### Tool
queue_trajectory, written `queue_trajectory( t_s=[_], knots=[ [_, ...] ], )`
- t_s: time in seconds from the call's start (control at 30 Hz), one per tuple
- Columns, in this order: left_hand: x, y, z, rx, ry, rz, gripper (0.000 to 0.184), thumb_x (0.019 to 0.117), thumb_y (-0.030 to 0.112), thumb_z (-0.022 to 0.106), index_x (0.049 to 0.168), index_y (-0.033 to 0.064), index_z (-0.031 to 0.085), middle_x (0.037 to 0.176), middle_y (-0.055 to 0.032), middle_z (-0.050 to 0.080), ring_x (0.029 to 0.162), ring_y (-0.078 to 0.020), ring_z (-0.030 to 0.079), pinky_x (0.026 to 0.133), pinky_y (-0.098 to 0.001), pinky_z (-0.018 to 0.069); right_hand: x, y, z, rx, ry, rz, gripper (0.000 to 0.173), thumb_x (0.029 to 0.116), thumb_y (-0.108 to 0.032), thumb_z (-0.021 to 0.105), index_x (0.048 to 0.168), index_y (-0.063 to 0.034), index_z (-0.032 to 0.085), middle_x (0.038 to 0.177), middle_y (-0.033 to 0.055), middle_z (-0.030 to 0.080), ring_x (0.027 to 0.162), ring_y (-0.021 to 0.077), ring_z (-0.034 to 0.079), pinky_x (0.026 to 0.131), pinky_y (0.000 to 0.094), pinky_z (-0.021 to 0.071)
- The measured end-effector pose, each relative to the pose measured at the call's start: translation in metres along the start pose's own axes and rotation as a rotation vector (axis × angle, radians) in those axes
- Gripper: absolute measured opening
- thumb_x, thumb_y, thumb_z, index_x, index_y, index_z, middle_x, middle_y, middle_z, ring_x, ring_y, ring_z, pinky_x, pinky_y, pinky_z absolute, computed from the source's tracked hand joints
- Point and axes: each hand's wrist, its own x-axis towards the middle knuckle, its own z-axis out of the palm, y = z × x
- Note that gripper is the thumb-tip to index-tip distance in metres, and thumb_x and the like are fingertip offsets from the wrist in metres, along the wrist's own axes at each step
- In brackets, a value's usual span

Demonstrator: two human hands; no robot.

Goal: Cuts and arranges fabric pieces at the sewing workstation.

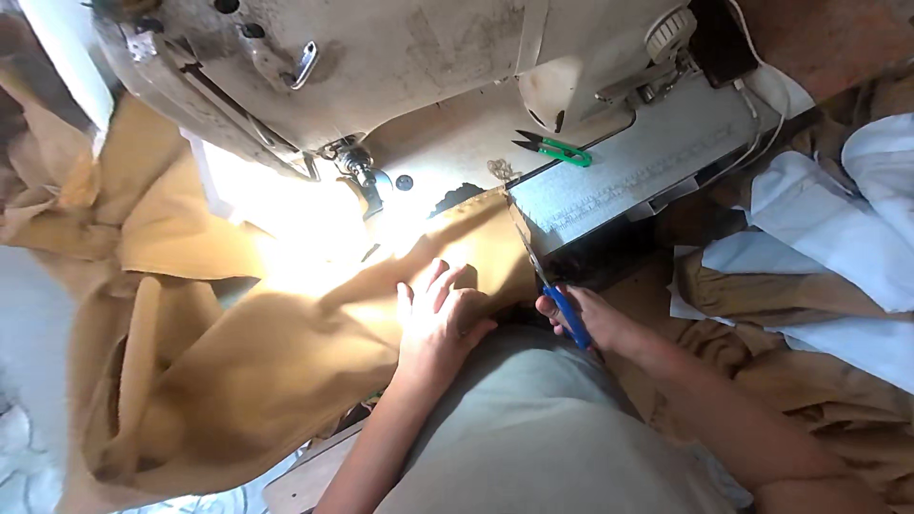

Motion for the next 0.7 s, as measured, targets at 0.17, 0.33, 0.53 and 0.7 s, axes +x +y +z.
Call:
queue_trajectory(
  t_s=[0.17,0.33,0.53,0.7],
  knots=[
    [-0.001,0.001,-0.001,-0.009,0.0,0.003,0.044,0.09,0.054,0.069,0.112,0.0168,0.074,0.142,-0.0115,0.062,0.141,-0.0407,0.049,0.11,-0.0808,0.02,-0.001,-0.003,0.005,0.068,0.046,0.047,0.054,0.1021,-0.056,0.052,0.119,-0.0057,0.057,0.088,0.0006,0.06,0.074,0.0067,0.062,0.069,0.0239,0.0534],
    [-0.002,0.001,0.0,-0.009,-0.002,0.001,0.045,0.0899,0.055,0.068,0.112,0.0169,0.074,0.142,-0.0112,0.063,0.141,-0.0405,0.049,0.111,-0.0796,0.0205,-0.006,0.001,0.013,0.203,0.109,0.028,0.044,0.1013,-0.047,0.06,0.11,-0.0042,0.06,0.078,-0.0033,0.057,0.064,0.0022,0.062,0.062,0.0187,0.0562],
    [-0.006,0.002,0.0,-0.014,-0.013,0.017,0.041,0.0898,0.054,0.069,0.109,0.0177,0.075,0.142,-0.0111,0.063,0.141,-0.04,0.049,0.111,-0.0796,0.0198,-0.005,0.0,0.01,0.246,0.018,0.048,0.042,0.1045,-0.047,0.054,0.114,-0.0062,0.057,0.084,-0.0024,0.058,0.072,0.0039,0.063,0.068,0.02,0.0559],
    [-0.011,0.001,0.002,-0.043,-0.01,0.032,0.037,0.0898,0.051,0.071,0.103,0.0166,0.076,0.143,-0.0114,0.062,0.142,-0.0387,0.048,0.113,-0.0784,0.0195,0.006,-0.007,0.006,0.052,0.03,0.02,0.054,0.104,-0.057,0.047,0.12,-0.0061,0.057,0.093,0.0012,0.061,0.08,0.0068,0.063,0.071,0.0245,0.0531]
  ],
)
